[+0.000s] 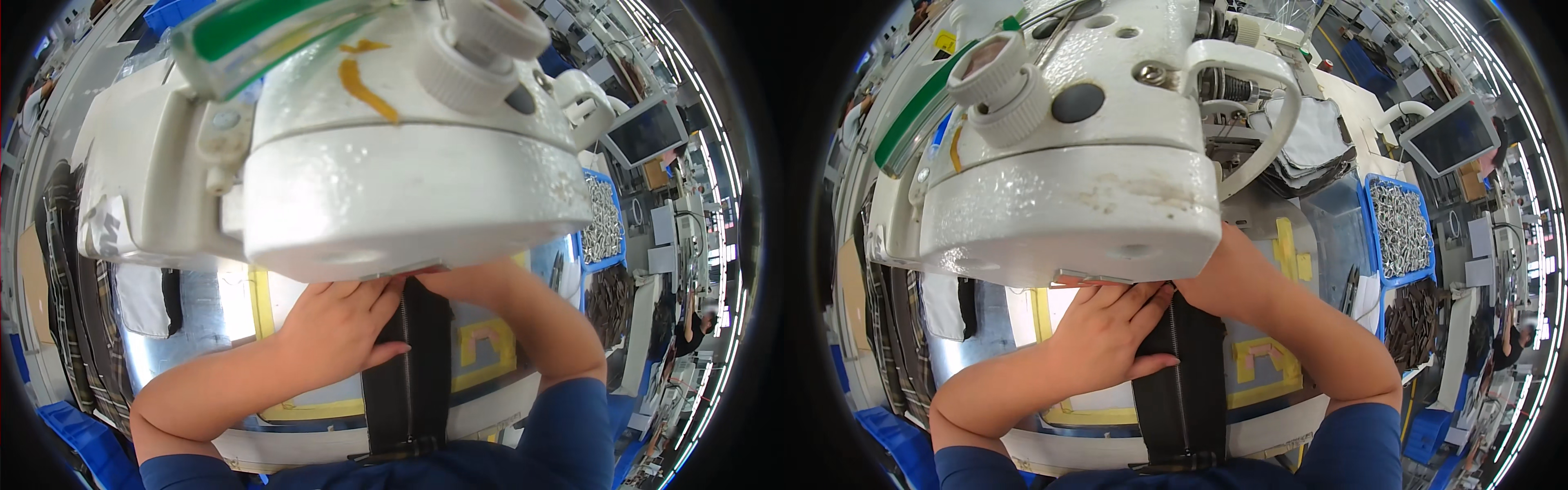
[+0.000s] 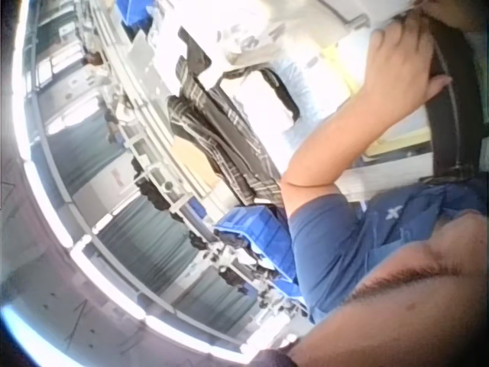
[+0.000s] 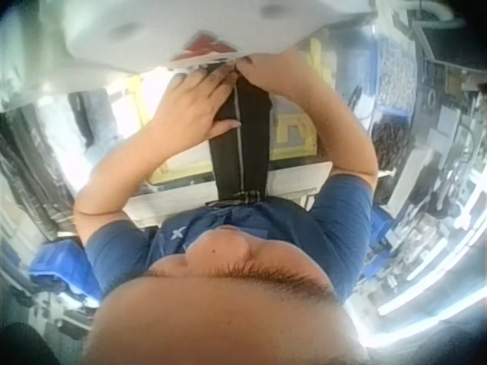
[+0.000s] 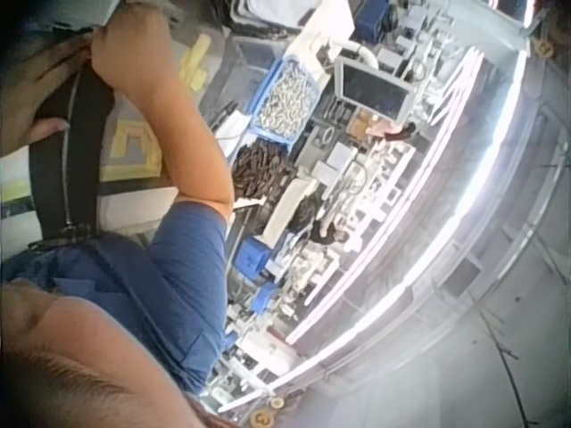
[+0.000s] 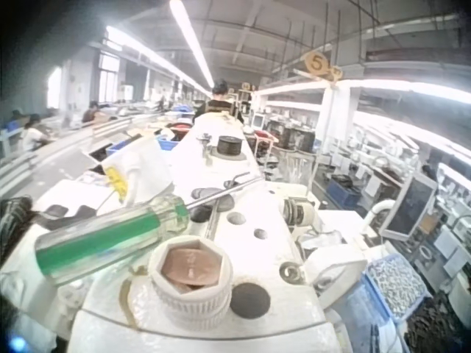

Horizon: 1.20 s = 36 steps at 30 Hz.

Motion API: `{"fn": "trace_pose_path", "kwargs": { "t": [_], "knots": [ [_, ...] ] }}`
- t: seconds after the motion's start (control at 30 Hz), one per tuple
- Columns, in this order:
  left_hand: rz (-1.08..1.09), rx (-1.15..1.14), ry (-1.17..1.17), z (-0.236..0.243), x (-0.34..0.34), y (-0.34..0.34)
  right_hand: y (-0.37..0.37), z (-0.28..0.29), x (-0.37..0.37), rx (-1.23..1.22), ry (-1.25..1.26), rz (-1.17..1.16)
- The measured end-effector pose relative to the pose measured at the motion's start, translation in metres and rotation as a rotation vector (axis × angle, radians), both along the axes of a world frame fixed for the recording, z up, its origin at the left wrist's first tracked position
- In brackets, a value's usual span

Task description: The person aligns a zipper on a black fabric item and sews it using a sewing machine. They repeatedly guide the fabric under the needle, stitch along the zipper, and flip the item to sew the opposite side. The person handles multiple similar items one at a time, placing finished pieces aside.

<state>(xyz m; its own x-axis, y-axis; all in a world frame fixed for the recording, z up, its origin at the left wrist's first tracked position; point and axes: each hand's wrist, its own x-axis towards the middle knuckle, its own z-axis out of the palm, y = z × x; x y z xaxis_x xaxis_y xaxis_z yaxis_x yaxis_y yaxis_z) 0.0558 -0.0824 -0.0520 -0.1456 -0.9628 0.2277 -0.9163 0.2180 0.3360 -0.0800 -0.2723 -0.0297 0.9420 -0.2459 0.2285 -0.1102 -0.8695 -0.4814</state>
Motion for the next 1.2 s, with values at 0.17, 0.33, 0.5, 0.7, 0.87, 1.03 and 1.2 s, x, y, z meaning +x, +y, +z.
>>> {"fn": "trace_pose_path", "kwargs": {
  "t": [0.17,0.33,0.5,0.7,0.87,1.03,1.2],
  "knots": [
    [0.003,0.05,0.074,-0.001,0.001,0.001,0.011,-0.005,-0.029,-0.099,0.145,-0.072],
    [0.002,0.055,0.053,0.004,0.0,-0.002,0.021,-0.016,-0.046,-0.199,-0.057,0.026],
    [0.034,0.104,0.113,0.001,0.0,0.0,0.023,-0.01,-0.045,-0.255,0.026,0.044],
    [0.05,0.078,0.155,0.0,-0.001,0.0,0.021,-0.012,-0.042,-0.278,0.014,0.04],
    [0.046,0.087,0.173,0.001,0.003,0.001,0.021,-0.01,-0.04,-0.286,0.019,0.04],
    [0.036,0.106,0.273,0.004,0.009,-0.004,0.023,-0.006,-0.041,-0.224,0.089,0.03],
    [0.038,0.082,0.251,0.004,0.01,-0.002,0.024,-0.009,-0.039,-0.212,0.088,0.023]
  ]
}}
